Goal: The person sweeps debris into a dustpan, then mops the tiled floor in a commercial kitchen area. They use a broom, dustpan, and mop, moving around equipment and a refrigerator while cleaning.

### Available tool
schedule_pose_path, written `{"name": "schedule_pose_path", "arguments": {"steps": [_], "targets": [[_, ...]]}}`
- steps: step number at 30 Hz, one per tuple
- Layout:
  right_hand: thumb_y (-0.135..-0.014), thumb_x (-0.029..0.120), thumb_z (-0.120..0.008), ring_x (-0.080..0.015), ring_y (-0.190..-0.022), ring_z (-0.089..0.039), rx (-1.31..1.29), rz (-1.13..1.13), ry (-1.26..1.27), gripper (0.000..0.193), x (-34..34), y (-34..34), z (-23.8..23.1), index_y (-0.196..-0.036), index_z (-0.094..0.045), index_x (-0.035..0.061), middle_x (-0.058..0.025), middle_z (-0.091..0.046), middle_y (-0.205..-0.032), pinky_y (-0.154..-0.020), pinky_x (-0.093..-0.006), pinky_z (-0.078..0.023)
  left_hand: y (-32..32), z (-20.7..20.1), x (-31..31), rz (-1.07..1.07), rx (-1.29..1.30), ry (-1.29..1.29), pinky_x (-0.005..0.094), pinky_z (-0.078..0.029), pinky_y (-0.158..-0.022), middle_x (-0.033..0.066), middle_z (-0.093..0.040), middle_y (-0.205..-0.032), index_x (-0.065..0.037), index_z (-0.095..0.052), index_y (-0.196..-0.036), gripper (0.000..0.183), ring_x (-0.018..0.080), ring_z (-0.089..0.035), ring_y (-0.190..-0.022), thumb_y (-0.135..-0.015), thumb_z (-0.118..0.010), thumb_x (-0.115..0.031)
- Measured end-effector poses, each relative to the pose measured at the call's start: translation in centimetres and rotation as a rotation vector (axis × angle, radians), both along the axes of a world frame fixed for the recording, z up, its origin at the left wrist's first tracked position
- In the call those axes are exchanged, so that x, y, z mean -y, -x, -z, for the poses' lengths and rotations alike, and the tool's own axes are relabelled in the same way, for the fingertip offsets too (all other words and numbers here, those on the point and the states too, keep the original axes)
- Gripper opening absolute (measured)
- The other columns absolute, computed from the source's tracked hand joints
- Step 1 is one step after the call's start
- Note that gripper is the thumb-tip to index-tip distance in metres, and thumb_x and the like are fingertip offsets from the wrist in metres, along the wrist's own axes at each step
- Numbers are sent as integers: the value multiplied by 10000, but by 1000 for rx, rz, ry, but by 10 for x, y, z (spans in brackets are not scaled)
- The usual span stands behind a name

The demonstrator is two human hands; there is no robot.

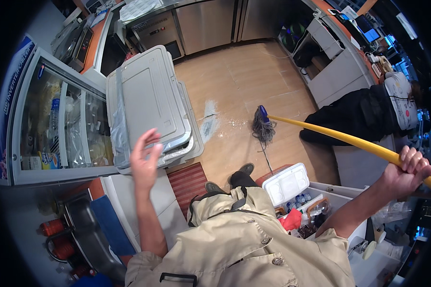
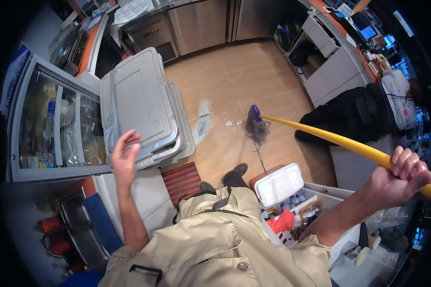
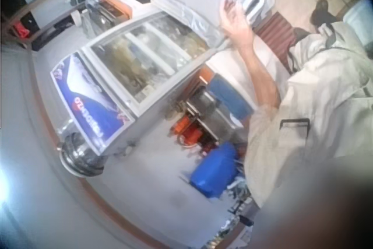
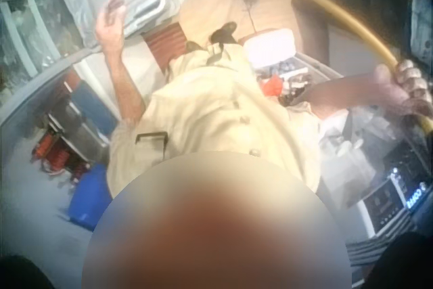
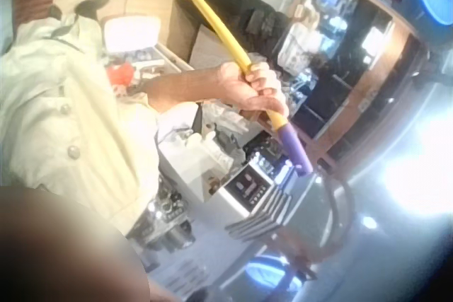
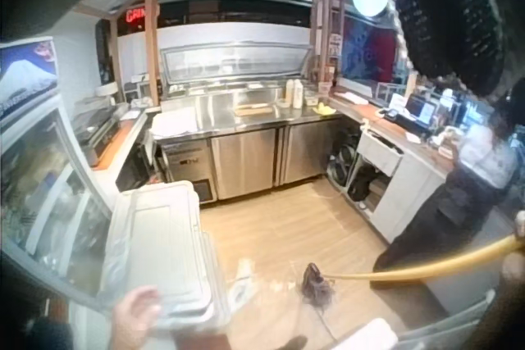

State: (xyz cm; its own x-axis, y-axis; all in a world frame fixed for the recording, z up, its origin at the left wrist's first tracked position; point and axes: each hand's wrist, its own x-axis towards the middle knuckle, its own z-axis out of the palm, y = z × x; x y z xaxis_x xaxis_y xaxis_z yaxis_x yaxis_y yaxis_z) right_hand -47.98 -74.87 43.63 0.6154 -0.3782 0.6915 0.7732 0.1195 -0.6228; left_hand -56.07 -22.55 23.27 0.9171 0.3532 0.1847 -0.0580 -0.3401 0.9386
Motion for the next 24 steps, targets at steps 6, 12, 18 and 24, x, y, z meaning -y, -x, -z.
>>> {"name": "schedule_pose_path", "arguments": {"steps": [6, 12, 18, 24], "targets": [[-971, 239, -617, -162, -586, -359, 87, 225, -313, 348, 19, 32, -10, -683, -477, 100, -31, -369, -605, -726, -336, -383, -173, 23, 323, 913, 92, -154, 511, -241, -1192, 241, -300, -1541, -96, -239, -1542, 942, 411, -269, -1441, -777, -771, -232], [-941, 415, -615, -202, -865, -438, -133, 331, -75, 369, 72, 33, 59, -945, -511, 61, -55, -415, -890, -934, -396, -396, -208, 133, 448, 1003, -42, -197, 475, -446, -767, 177, -664, -782, -31, -646, -711, 87, 392, -628, -858, -707, -637, -118], [-907, 334, -637, -190, -660, -444, -186, -276, -167, 259, 126, 67, 138, -991, -600, 92, -53, -542, -814, -636, -377, -352, -157, 233, 481, 1330, -73, -83, 514, -482, -738, 146, -658, -793, -86, -646, -823, 191, 367, -651, -883, -759, -712, -254], [-929, 508, -530, -129, -591, -368, -157, -65, -83, 407, 144, 79, 119, -863, -557, 107, -3, -411, -660, -608, -341, -355, -118, 240, 522, 1558, -199, -136, 511, -516, -671, 184, -641, -671, -58, -639, -719, 107, 408, -652, -717, -645, -663, -131]]}}
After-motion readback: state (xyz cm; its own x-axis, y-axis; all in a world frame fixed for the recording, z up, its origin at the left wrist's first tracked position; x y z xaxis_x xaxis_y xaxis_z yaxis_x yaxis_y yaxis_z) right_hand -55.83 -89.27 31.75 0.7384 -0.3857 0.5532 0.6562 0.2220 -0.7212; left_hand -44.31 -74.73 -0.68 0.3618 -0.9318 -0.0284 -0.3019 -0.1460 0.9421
